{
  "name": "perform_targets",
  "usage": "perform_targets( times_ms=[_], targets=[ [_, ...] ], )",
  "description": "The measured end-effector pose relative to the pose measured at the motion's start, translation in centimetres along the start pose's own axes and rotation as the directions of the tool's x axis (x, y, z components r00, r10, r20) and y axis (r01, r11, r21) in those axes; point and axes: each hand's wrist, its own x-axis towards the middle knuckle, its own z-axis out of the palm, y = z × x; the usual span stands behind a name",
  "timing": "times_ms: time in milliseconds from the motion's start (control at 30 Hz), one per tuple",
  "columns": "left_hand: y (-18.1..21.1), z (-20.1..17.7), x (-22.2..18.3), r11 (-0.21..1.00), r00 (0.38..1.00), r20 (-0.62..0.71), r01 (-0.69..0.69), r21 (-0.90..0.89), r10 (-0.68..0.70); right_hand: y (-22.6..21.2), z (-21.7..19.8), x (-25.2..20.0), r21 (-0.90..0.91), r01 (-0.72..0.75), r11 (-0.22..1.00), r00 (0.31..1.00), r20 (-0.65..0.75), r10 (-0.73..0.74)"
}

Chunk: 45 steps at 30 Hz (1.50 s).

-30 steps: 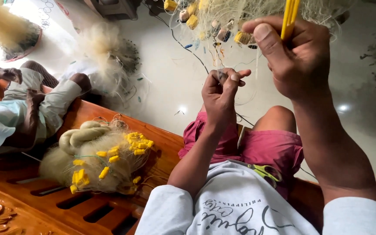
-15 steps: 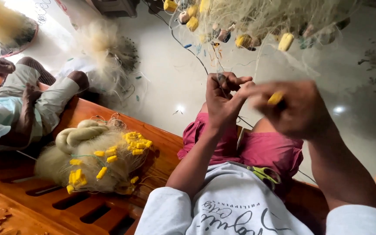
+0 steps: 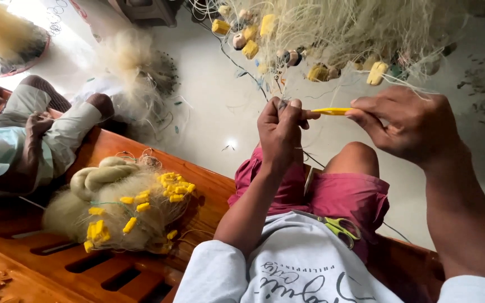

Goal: Repairing a fishing net by threading twine through the mesh using a netting needle and tying knots.

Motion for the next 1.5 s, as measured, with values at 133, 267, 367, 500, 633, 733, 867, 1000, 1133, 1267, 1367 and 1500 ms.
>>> perform_targets(
  times_ms=[133,267,367,500,633,733,867,1000,1133,1267,1367,1500],
  targets=[
    [0.4,0.1,-0.3,0.999,0.999,0.035,0.035,-0.042,-0.033,0.4,0.7,0.2,0.038,0.0,0.999,1.0,-0.02,0.001],
    [0.2,-0.3,-0.1,0.994,0.997,0.05,0.071,-0.081,-0.067,0.3,1.2,1.0,0.232,0.008,0.973,1.0,-0.025,-0.002],
    [0.0,-0.3,0.0,0.962,0.97,0.086,0.237,-0.135,-0.227,0.5,2.8,1.1,0.423,0.041,0.905,0.995,-0.105,0.004],
    [-4.2,-1.0,0.2,0.973,0.98,0.137,0.169,-0.16,-0.147,-0.2,5.0,1.8,0.39,0.236,0.89,0.927,-0.364,-0.087],
    [-4.2,0.0,0.6,0.999,0.992,0.122,-0.002,-0.047,0.007,-1.4,4.4,3.9,0.481,0.195,0.854,0.909,-0.415,0.026],
    [-6.3,-1.2,2.0,0.996,0.988,0.131,-0.081,0.044,0.075,-3.4,1.4,3.3,0.485,0.185,0.855,0.921,-0.39,0.022],
    [-0.4,1.8,0.8,0.975,0.987,0.162,-0.019,0.221,-0.017,-4.7,-1.4,-0.2,0.652,0.178,0.737,0.761,-0.566,0.317],
    [0.8,2.3,1.2,0.99,0.996,0.07,0.05,0.13,-0.06,-3.8,-3.2,-4.8,0.799,-0.184,0.572,0.772,-0.243,0.587],
    [-0.2,1.1,2.3,0.998,0.997,0.079,0.02,0.063,-0.024,-4.5,-5.4,-3.7,0.089,-0.321,0.943,0.946,-0.022,0.324],
    [-0.2,0.9,2.5,0.998,0.995,0.102,0.018,0.055,-0.023,-4.5,-3.0,-5.0,-0.084,-0.354,0.931,0.925,0.117,0.362],
    [-0.6,0.7,2.5,0.999,0.993,0.121,0.007,0.04,-0.012,-5.7,-0.4,-6.8,0.043,-0.37,0.928,0.923,0.128,0.362],
    [-2.6,0.5,2.7,0.995,0.995,0.096,-0.005,0.101,-0.005,-9.6,3.0,-7.8,0.549,-0.467,0.693,0.861,0.106,0.497]
  ],
)
